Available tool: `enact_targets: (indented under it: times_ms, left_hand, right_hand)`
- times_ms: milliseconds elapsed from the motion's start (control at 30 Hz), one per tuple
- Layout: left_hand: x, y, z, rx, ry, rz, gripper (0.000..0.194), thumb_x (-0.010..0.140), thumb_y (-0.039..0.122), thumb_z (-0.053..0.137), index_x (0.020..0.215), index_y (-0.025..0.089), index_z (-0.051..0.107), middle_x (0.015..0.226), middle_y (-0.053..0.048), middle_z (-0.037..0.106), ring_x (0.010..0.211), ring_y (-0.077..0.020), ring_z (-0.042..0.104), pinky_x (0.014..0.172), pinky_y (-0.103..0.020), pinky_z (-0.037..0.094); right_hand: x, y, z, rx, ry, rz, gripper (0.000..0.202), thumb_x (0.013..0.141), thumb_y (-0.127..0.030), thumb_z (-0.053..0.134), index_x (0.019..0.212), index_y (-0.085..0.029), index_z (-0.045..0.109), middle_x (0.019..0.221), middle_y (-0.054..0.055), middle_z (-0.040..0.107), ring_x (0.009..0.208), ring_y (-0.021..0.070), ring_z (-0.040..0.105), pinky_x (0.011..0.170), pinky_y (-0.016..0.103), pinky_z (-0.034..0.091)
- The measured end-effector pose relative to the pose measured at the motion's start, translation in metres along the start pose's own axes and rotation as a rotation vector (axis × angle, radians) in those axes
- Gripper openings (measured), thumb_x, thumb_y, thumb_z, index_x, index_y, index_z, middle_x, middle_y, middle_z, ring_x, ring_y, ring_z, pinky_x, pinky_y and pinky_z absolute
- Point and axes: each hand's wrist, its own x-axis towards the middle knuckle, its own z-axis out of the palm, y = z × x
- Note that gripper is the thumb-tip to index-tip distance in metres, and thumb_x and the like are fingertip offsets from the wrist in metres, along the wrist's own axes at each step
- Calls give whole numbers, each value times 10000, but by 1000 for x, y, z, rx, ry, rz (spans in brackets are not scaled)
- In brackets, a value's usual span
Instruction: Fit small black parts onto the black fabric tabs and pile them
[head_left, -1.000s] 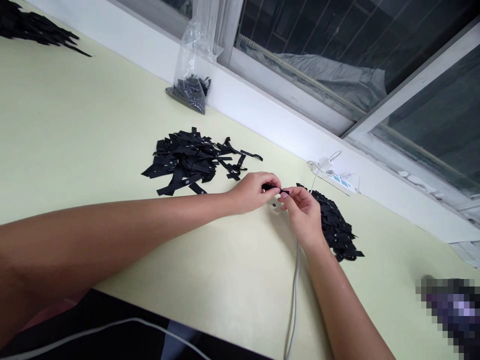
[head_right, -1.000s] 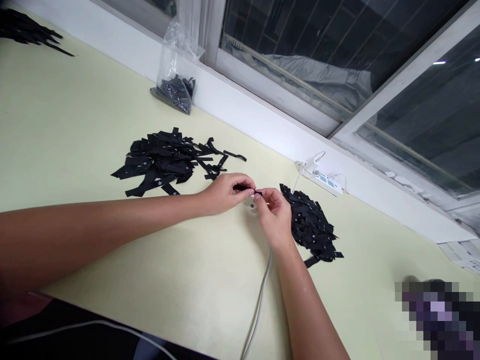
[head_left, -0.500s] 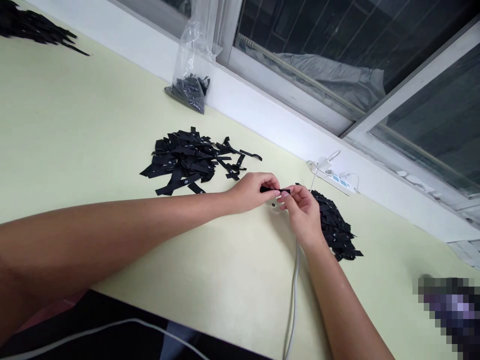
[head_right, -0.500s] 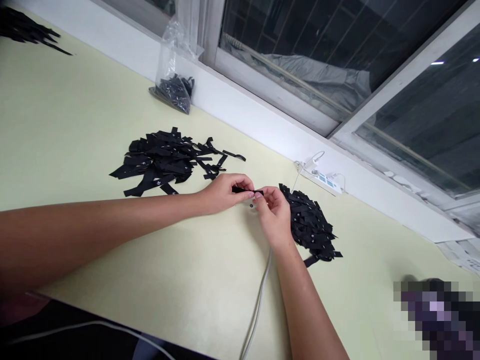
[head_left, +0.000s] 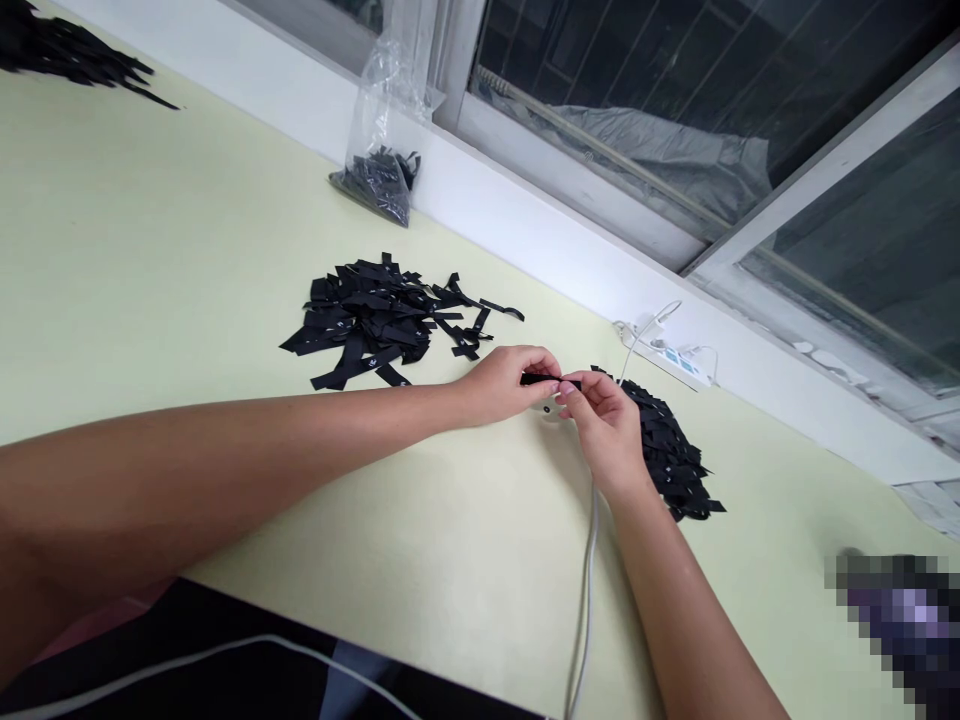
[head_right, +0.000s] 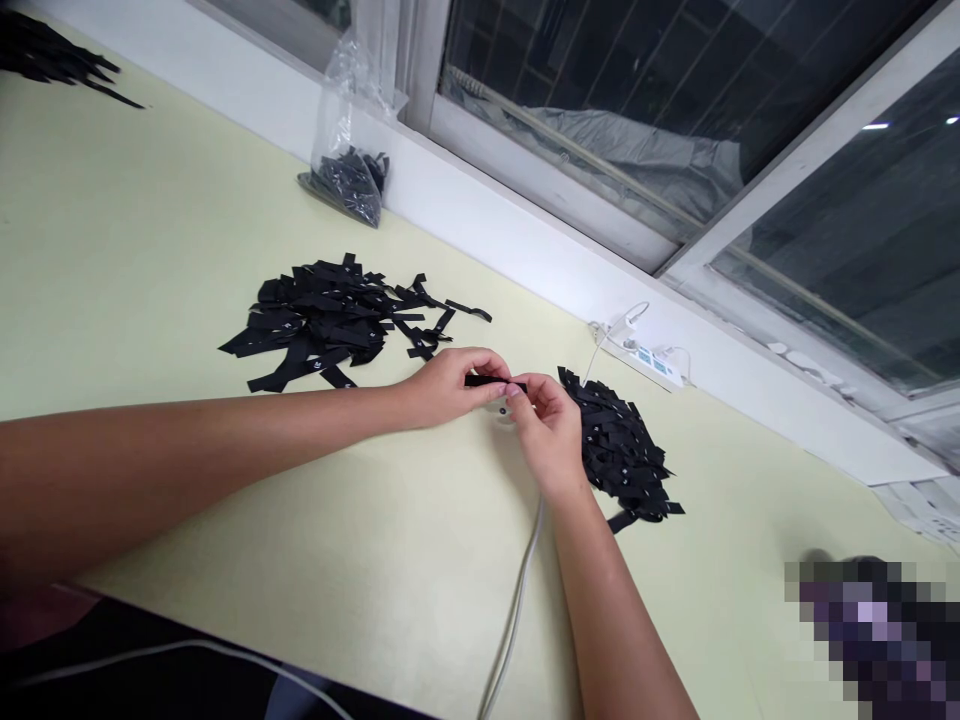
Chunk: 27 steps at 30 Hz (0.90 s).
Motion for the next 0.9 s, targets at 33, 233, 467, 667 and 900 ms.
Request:
enact_targets:
  times_ms: [33,233,467,667,900]
  left_hand:
    - [0,1,0,-2,-3,-5,108,854,253,635,909,165,666,880,-23,697,816,-136,628,755,-286,489]
    - [0,0,0,6,21,-9,78,841,242,642,844,164,654,818,-10,664,763,-124,592,708,-268,471]
    - [0,-3,0,-16,-10,2,81,843,244,639,867,167,647,857,-14,664,800,-129,592,727,-270,469]
    - [-1,1,-1,-52,-16,4,58,856,219,629,874,163,633,841,-8,653,791,-124,591,727,-267,470]
    - [-3,4,0,-29,8,34,75,866,197,610,940,179,609,911,-18,656,869,-138,611,812,-286,495]
  right_hand:
    - [0,0,0,-14,5,-16,251,838,-427,735,955,-209,691,869,18,666,750,140,601,642,272,535]
    - [0,-2,2,-66,30,-40,247,841,-426,729,950,-206,702,871,31,681,757,149,610,639,276,535]
    - [1,4,-1,32,37,16,250,832,-406,749,980,-209,707,882,21,675,769,136,612,643,261,529]
    - [1,2,-1,69,64,65,281,799,-426,770,960,-208,697,875,23,672,775,145,633,637,260,529]
    - [2,-2,-1,68,100,83,292,775,-431,778,943,-211,684,852,18,672,740,141,640,629,263,537]
